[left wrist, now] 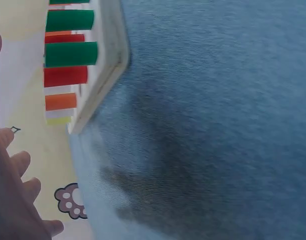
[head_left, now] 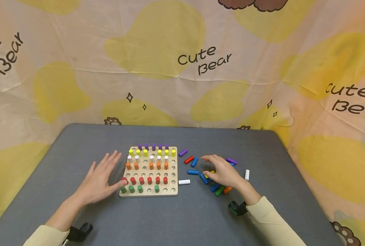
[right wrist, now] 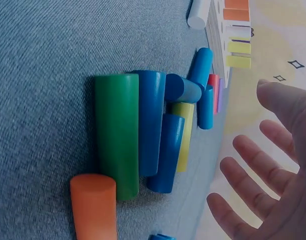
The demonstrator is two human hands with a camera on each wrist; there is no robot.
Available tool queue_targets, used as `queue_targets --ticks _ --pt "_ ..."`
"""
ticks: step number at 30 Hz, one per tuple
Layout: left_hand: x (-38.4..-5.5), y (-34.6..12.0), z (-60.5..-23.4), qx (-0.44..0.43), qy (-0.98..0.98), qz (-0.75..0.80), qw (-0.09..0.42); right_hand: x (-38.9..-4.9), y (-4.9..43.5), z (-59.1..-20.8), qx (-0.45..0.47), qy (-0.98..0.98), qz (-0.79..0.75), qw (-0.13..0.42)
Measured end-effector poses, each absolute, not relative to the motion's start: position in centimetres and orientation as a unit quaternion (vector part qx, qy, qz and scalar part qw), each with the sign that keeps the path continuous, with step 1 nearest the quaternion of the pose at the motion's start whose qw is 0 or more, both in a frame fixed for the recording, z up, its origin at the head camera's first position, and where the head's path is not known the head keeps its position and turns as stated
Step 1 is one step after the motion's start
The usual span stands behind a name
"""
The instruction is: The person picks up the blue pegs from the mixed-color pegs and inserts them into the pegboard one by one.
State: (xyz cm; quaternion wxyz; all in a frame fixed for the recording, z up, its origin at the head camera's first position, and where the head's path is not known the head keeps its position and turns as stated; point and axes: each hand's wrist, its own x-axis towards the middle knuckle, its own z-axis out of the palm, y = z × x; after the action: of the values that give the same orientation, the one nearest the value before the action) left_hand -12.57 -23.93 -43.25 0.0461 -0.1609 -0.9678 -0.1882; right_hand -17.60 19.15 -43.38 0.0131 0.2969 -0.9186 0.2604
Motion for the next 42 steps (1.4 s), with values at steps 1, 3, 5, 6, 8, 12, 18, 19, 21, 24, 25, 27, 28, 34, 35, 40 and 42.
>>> queue_targets --ticks 1,3,5,6,8,12,18,19,21,24,25,27,28,34,35,40,42 --pt "-12.5 -24.0 -43.4 -0.159 -0.968 -0.19 0.041 -17.6 19.1 -43.4 0.297 -0.918 0.263 0.01" --pt "-12.3 -24.1 -43.7 -0.155 -0.969 -0.188 0.032 -17.7 19.0 -43.5 0.301 -0.916 0.264 0.008" --pt "-12.1 -24.1 -43.9 -0.151 -0.97 -0.187 0.022 -17.7 18.8 -43.6 0.301 -0.914 0.27 0.007" --pt "-11.9 -24.1 -43.9 -0.15 -0.971 -0.186 0.017 -17.7 18.8 -43.7 0.301 -0.914 0.272 0.007" --pt "-11.7 -24.2 -44.0 -0.148 -0.972 -0.182 0.009 -17.8 18.6 -43.8 0.301 -0.914 0.271 0.01" --pt "-11.4 -24.2 -44.0 -0.151 -0.973 -0.176 0.001 -17.8 18.1 -44.2 0.299 -0.913 0.277 0.009" --pt "-11.2 -24.1 -44.7 -0.161 -0.974 -0.162 -0.011 -17.8 17.3 -44.6 0.286 -0.915 0.285 0.001" --pt "-11.2 -24.2 -44.8 -0.162 -0.974 -0.161 -0.014 -17.9 17.2 -44.6 0.283 -0.916 0.285 0.0" --pt "-11.3 -24.2 -45.1 -0.165 -0.973 -0.163 -0.016 -17.9 17.1 -44.7 0.278 -0.917 0.287 -0.006" --pt "-11.5 -24.3 -45.5 -0.167 -0.972 -0.166 -0.018 -17.9 16.8 -44.8 0.275 -0.918 0.284 -0.014" --pt "-11.6 -24.3 -45.6 -0.169 -0.971 -0.169 -0.019 -18.0 16.8 -44.8 0.275 -0.919 0.284 -0.016" --pt "-11.8 -24.4 -45.8 -0.169 -0.971 -0.17 -0.025 -18.0 16.7 -44.9 0.275 -0.919 0.282 -0.022" --pt "-11.9 -24.4 -45.9 -0.168 -0.971 -0.169 -0.028 -18.1 16.6 -44.9 0.275 -0.919 0.28 -0.025" --pt "-12.3 -24.4 -45.9 -0.169 -0.97 -0.169 -0.044 -18.2 16.2 -45.0 0.277 -0.918 0.28 -0.039" --pt "-12.4 -24.4 -45.9 -0.17 -0.97 -0.17 -0.047 -18.3 16.1 -45.0 0.278 -0.918 0.281 -0.04" --pt "-12.6 -24.2 -45.8 -0.17 -0.969 -0.17 -0.056 -18.3 15.9 -45.1 0.28 -0.918 0.28 -0.04" --pt "-12.7 -24.1 -45.8 -0.169 -0.969 -0.172 -0.062 -18.3 15.9 -45.1 0.28 -0.918 0.279 -0.038"
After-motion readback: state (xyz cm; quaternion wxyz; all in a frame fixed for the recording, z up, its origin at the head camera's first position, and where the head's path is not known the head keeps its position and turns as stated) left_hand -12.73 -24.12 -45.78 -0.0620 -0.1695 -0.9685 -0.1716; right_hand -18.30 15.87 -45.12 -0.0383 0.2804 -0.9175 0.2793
